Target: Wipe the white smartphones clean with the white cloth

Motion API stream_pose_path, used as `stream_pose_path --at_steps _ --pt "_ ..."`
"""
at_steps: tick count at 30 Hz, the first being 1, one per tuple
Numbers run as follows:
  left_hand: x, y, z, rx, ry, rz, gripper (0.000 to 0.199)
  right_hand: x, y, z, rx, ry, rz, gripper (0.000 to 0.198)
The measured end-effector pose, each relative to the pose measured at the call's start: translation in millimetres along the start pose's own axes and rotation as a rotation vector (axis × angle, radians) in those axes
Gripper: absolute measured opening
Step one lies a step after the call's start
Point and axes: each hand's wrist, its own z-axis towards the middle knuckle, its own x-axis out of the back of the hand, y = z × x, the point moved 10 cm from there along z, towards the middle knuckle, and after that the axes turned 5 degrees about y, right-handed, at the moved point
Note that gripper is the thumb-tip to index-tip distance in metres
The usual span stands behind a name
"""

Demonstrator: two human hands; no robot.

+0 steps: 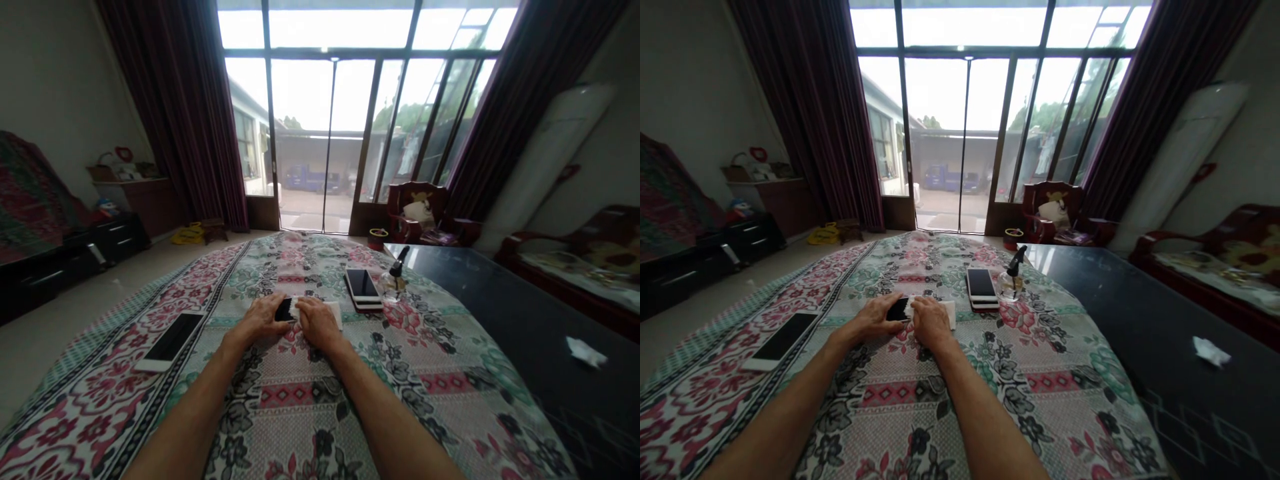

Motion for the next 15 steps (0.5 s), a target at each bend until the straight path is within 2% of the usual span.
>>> stream_pose_path --at_steps 7,10,13,15 --pt "-5.7 -7.5 -0.1 -0.032 0.047 -0.099 0.068 2.4 23.5 9.5 -0.127 0.062 0.021 0.030" --pt "-3.5 -3.6 -2.9 -0.052 0.080 -0.171 0.066 2.3 25.2 10.7 -0.119 0.073 0.051 0.029" --pt "0.8 4.8 -3.7 -0.077 0.113 -0.256 0.066 5.8 25.3 9.9 -0.112 0.131 0.138 0.030" --pt "6.6 11.0 -3.4 -0.087 0.144 -0.318 0.066 12.0 32.6 9.2 -0.173 0.214 0.254 0.031"
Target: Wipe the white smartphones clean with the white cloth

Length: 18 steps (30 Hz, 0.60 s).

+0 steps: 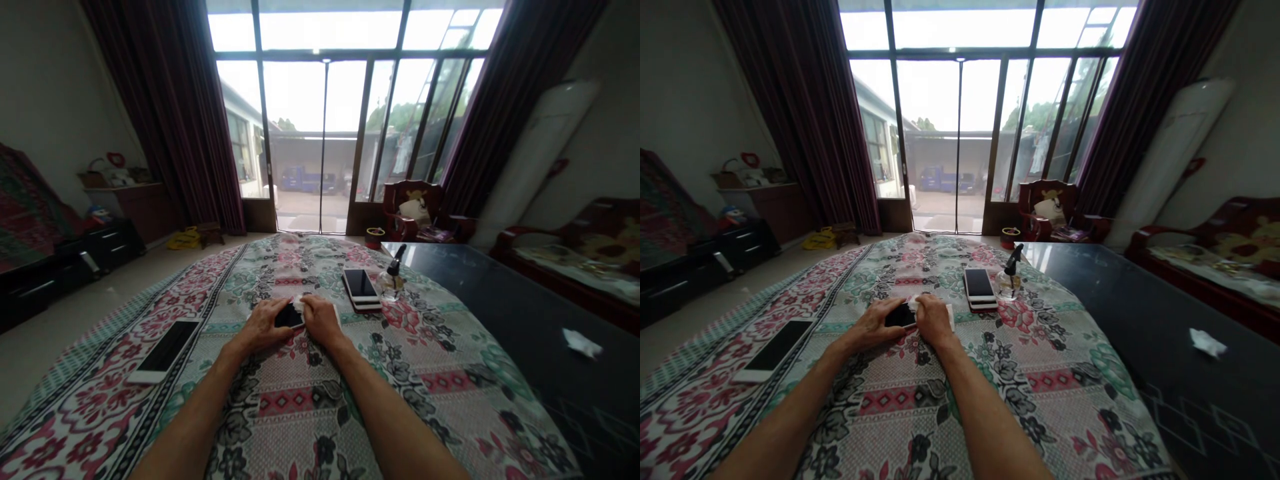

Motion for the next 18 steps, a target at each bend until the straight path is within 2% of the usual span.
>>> stream_pose_path --at_steps 4,7,9,14,18 --pt "10.5 9.2 3.4 0.062 0.029 -0.130 0.067 12.4 20.8 4.9 -0.235 0.134 0.425 0.025" --pt "13.5 7.5 1.9 0.176 -0.020 -0.265 0.073 5.3 21.1 7.5 -0.363 0.080 0.831 0.032" --pt "13.7 2.6 -1.3 0.250 -0.043 -0.351 0.075 2.2 15.0 8.1 -0.408 0.042 0.990 0.034" --pt "13.5 -9.6 -5.7 0.300 -0.044 -0.501 0.077 1.4 4.6 6.0 -0.483 0.020 1.080 0.031" --pt "18.5 -17.2 -5.9 0.328 -0.014 -0.591 0.078 9.6 -7.4 6.6 -0.448 0.058 1.026 0.034"
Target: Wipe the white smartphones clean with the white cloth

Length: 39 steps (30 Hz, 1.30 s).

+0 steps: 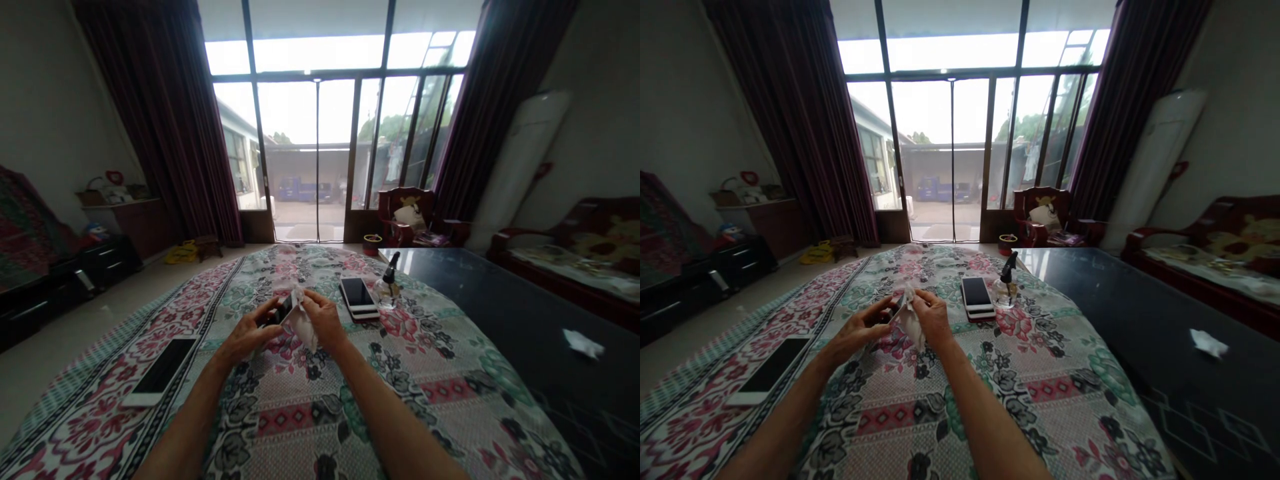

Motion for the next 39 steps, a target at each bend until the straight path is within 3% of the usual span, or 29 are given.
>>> stream_pose_path --at_steps 8,12,18,23,29,39 --pt "17.4 5.3 -7.1 0.010 0.028 -0.223 0.075 -33.8 -12.4 -18.3 -0.051 -0.192 0.037 0.027" --pt "12.3 5.2 -9.4 0.036 -0.017 -0.311 0.075 -21.9 -17.5 -12.9 0.017 -0.087 0.007 0.026" --pt "5.1 7.5 -10.2 0.056 -0.050 -0.354 0.078 -10.5 -34.1 -6.4 0.225 0.003 -0.155 0.026" --pt "7.5 4.5 -11.6 0.076 -0.039 -0.355 0.077 -22.8 -56.2 -16.9 0.457 -0.018 -0.333 0.018" --pt "16.7 0.9 -10.0 0.062 0.022 -0.328 0.078 -41.3 -68.3 -31.4 0.561 -0.065 -0.400 0.020" --pt "-8.0 7.5 -13.4 0.037 -0.152 -0.368 0.073 -4.9 -57.2 -8.4 0.482 0.054 -0.441 0.019"
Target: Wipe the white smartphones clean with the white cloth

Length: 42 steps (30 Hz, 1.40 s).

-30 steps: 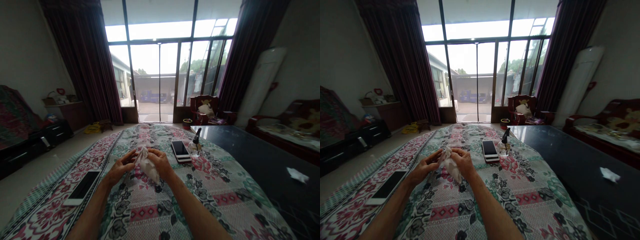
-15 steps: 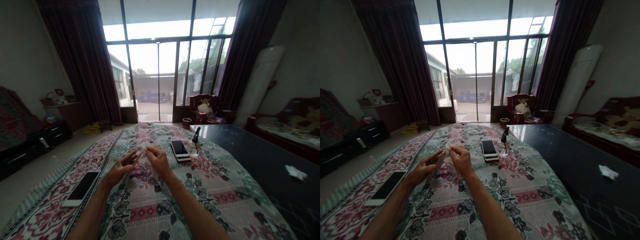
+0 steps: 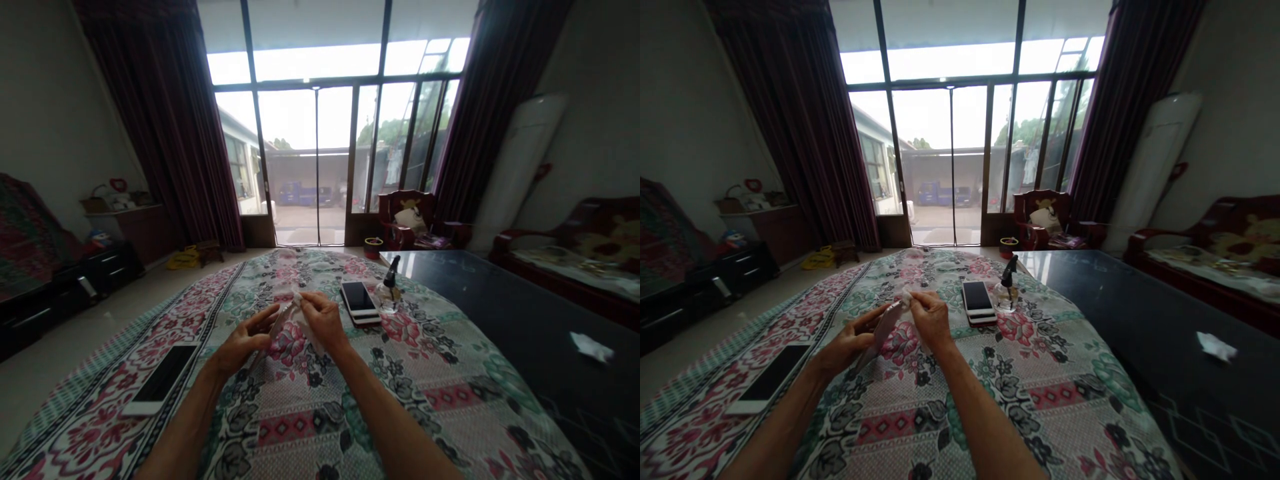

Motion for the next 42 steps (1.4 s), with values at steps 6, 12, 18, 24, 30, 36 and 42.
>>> stream_pose_path --at_steps 6,12,18,24,30,36,42 --pt "9.9 -1.2 1.6 -0.016 0.061 0.013 0.070 -11.8 -24.5 -8.4 0.106 -0.002 -0.029 0.019" --pt "13.3 3.2 0.2 -0.027 0.099 0.055 0.072 -20.5 -40.1 -12.8 0.172 -0.053 -0.035 0.023" --pt "3.3 -1.2 0.7 0.009 0.025 0.036 0.073 2.2 -8.0 -1.2 0.085 0.029 -0.118 0.020" --pt "10.4 2.2 1.3 -0.001 0.087 0.061 0.071 -3.9 -13.6 -5.6 0.111 0.020 -0.125 0.020" --pt "26.7 3.5 1.6 -0.026 0.183 0.108 0.071 -19.4 -36.8 -14.1 0.166 -0.047 -0.071 0.020" --pt "14.5 3.6 0.7 0.007 0.146 0.105 0.073 -8.7 -17.1 -6.8 0.125 -0.012 -0.076 0.021" --pt "2.1 6.1 -0.1 0.028 0.106 0.122 0.070 -0.4 -5.8 -2.8 0.113 0.023 -0.094 0.019"
